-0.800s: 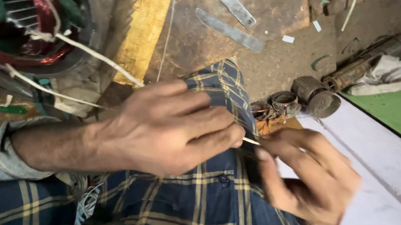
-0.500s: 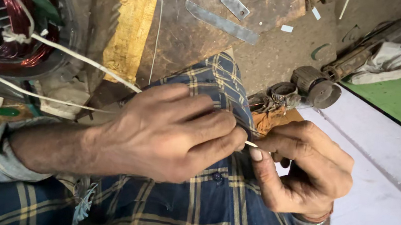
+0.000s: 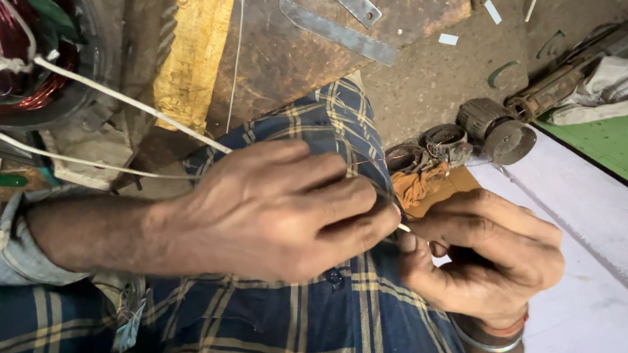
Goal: The person strips insulation from copper wires, inserts them into a motor stator, and secures them with electrical tape. They retrieve a roll of tape from a shelf, return to the workbench, and continue wrapping and taping the wires.
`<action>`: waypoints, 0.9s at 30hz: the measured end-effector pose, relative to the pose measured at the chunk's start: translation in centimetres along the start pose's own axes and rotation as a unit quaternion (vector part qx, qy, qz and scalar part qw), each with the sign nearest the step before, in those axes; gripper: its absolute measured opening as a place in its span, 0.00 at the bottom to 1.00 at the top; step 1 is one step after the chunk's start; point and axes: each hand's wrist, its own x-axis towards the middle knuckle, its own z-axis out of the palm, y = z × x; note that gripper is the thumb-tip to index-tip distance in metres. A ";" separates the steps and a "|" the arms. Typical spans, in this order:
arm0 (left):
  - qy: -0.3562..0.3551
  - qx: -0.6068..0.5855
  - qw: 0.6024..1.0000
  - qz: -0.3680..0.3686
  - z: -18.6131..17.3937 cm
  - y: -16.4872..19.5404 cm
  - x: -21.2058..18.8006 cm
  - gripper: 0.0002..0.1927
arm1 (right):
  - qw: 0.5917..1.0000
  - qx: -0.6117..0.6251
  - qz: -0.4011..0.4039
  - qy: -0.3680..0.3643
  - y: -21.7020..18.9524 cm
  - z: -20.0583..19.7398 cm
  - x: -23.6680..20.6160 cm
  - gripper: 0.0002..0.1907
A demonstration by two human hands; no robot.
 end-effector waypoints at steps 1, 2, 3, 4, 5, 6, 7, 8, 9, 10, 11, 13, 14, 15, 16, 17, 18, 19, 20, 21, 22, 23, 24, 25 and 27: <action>-0.002 0.004 1.000 -0.002 0.1 0.1 -0.1 0.12 | 1.000 0.006 0.001 0.000 0.1 0.0 -0.3 0.05; -0.003 0.007 1.000 -0.004 0.1 0.1 -0.3 0.12 | 1.000 0.011 0.002 0.000 0.2 0.0 -0.5 0.06; -0.005 0.011 1.000 -0.005 0.2 0.2 -0.3 0.13 | 1.000 0.016 0.003 0.002 0.3 0.0 -0.7 0.06; -0.010 0.016 1.000 0.002 0.4 0.2 -0.3 0.11 | 1.000 0.021 0.003 0.003 0.5 0.1 -0.7 0.06; -0.016 0.021 1.000 0.007 0.5 0.3 -0.3 0.11 | 1.000 0.028 0.004 0.004 0.6 0.1 -0.8 0.06; -0.020 0.025 0.999 0.012 0.7 -0.2 -0.3 0.11 | 0.999 0.032 0.005 0.005 1.1 0.3 -0.4 0.06; -0.012 0.019 1.000 0.011 0.8 -0.1 -0.2 0.11 | 0.999 0.033 -0.003 0.001 1.2 0.2 -0.5 0.06; -0.002 0.012 1.000 0.009 0.8 -0.3 -0.2 0.11 | 0.999 0.033 -0.010 -0.005 1.4 0.1 -0.2 0.07; 0.007 0.008 1.000 0.007 0.9 -0.2 -0.1 0.11 | 0.999 0.035 -0.019 -0.011 1.5 0.0 -0.3 0.07; 0.020 0.016 1.000 0.008 0.9 -0.2 0.0 0.11 | 0.999 0.039 -0.018 -0.012 1.6 -0.1 -0.1 0.08; 0.034 0.022 0.999 0.010 1.0 -0.1 0.1 0.11 | 0.999 0.043 -0.016 -0.012 1.6 -0.2 -0.2 0.08; 0.036 0.024 0.999 0.009 1.2 0.0 0.1 0.10 | 0.999 0.042 -0.010 -0.016 1.6 -0.1 -0.3 0.09; 0.024 0.020 0.999 0.008 1.4 0.2 0.1 0.10 | 0.999 0.036 -0.009 -0.019 1.6 -0.1 -0.5 0.08; 0.011 0.016 1.000 0.007 1.6 0.2 0.0 0.10 | 0.999 0.031 -0.006 -0.020 1.6 0.1 -0.6 0.08; 0.018 0.011 1.000 0.011 1.9 0.3 -0.2 0.10 | 1.000 0.029 -0.006 -0.007 1.6 0.2 -0.7 0.08; 0.026 0.006 1.000 0.015 2.1 0.3 -0.4 0.10 | 1.000 0.027 -0.006 0.006 1.6 0.4 -0.9 0.07; 0.034 0.003 0.999 0.017 2.4 0.4 -0.5 0.10 | 0.999 0.026 -0.007 0.017 1.7 0.6 -1.0 0.07; 0.033 -0.001 0.999 0.015 2.7 0.5 -0.7 0.10 | 0.999 0.033 -0.004 0.019 1.7 0.6 -1.1 0.07; 0.030 -0.007 0.999 0.014 2.9 0.6 -0.9 0.10 | 0.999 0.041 0.001 0.021 1.8 0.7 -1.3 0.07; 0.028 -0.012 0.999 0.014 3.2 0.6 -1.0 0.11 | 0.999 0.047 0.005 0.024 1.8 0.7 -1.4 0.07; 0.037 -0.011 0.999 0.013 3.4 0.6 -1.0 0.10 | 0.999 0.041 0.005 0.024 1.9 0.7 -1.5 0.07; 0.046 -0.012 0.999 0.013 3.5 0.5 -1.0 0.10 | 0.999 0.033 0.005 0.025 1.9 0.7 -1.5 0.07; 0.055 -0.014 0.998 0.013 3.6 0.4 -0.9 0.09 | 0.999 0.026 0.008 0.024 2.0 0.6 -1.5 0.08; 0.049 -0.016 0.999 0.016 3.6 0.3 -0.8 0.10 | 1.000 0.027 0.008 0.011 1.9 0.6 -1.4 0.07; 0.036 -0.017 0.999 0.022 3.3 -0.1 -0.6 0.10 | 0.999 0.032 0.007 -0.015 1.9 0.5 -1.2 0.06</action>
